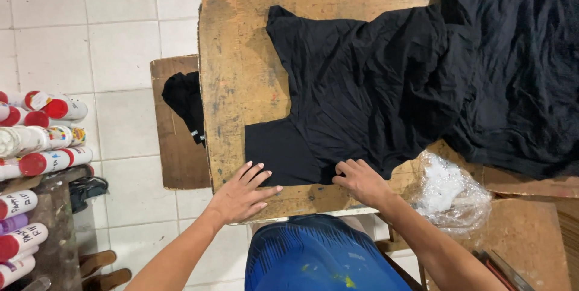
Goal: The person irons a black long-sleeved shirt on a wooden table. They smooth the fabric, place a small rectangular object on the sleeve, and press it with an iron. The person repeats this process on different sections of the shirt.
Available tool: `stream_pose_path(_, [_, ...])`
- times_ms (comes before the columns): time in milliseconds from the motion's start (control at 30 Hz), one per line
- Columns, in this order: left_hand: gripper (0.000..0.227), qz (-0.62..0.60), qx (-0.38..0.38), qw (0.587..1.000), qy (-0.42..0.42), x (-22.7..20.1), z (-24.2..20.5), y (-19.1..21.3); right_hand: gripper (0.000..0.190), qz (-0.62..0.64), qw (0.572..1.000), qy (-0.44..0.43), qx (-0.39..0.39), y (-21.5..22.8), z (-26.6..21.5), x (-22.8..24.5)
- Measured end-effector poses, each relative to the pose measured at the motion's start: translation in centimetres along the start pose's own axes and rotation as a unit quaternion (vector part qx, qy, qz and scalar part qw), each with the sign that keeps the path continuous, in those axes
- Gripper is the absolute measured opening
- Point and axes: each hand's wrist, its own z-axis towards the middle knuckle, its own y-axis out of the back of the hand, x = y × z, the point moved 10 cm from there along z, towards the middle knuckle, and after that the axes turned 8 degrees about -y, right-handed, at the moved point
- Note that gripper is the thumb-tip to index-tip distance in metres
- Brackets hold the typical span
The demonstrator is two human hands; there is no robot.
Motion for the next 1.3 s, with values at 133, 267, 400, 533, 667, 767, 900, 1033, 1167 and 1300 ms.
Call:
stream_pose_path(133, [0.048, -0.018, 0.0, 1.0, 0.009, 0.5, 0.5, -0.8, 0.029, -0.009, 1.0, 0.007, 0.018, -0.4, 0.0, 0.2])
stream_pose_path(267, [0.063, -0.01, -0.026, 0.999, 0.03, -0.2, 4.9, 1.4, 0.015, 0.022, 0.999, 0.019, -0.013, 0.5, -0.1, 0.2])
stream_pose_path(400, [0.082, 0.014, -0.021, 1.0, 0.013, -0.7, 8.1, -0.9, 0.007, 0.054, 0.997, 0.024, -0.055, 3.6, 0.2, 0.5])
stream_pose_path(533, [0.08, 0.021, -0.031, 0.999, -0.036, -1.4, 8.5, -1.2, 0.004, 0.084, 0.993, 0.017, -0.083, 6.4, 0.1, 0.4])
stream_pose_path(667, [0.076, 0.018, -0.028, 0.996, -0.083, -3.0, 8.9, -1.9, 0.009, 0.099, 0.992, 0.022, -0.079, 5.3, -0.2, 0.5])
stream_pose_path(767, [0.076, -0.009, -0.021, 0.994, -0.111, -4.6, 8.8, -2.5, 0.012, 0.115, 0.99, 0.012, -0.076, 4.9, -0.4, 0.5])
stream_pose_path(900, [0.064, -0.071, -0.064, 0.987, -0.132, -6.2, 8.4, -2.5, 0.013, 0.118, 0.991, -0.004, -0.062, 4.3, -1.1, 0.7])
stream_pose_path(1033, [0.056, -0.171, -0.168, 0.963, -0.12, -5.8, 9.5, -1.7, 0.019, 0.169, 0.978, -0.056, -0.105, 4.2, -2.3, -1.0])
stream_pose_path(1167, [0.062, 0.074, -0.109, 0.99, 0.052, 1.1, 12.2, 1.7, 0.021, 0.208, 0.958, -0.141, -0.135, 6.7, -4.3, -2.2])
stream_pose_path(1300, [0.085, 0.019, -0.018, 0.983, 0.183, 6.1, 10.8, 0.1, 0.015, 0.258, 0.928, -0.227, -0.145, 4.4, -8.8, -2.5])
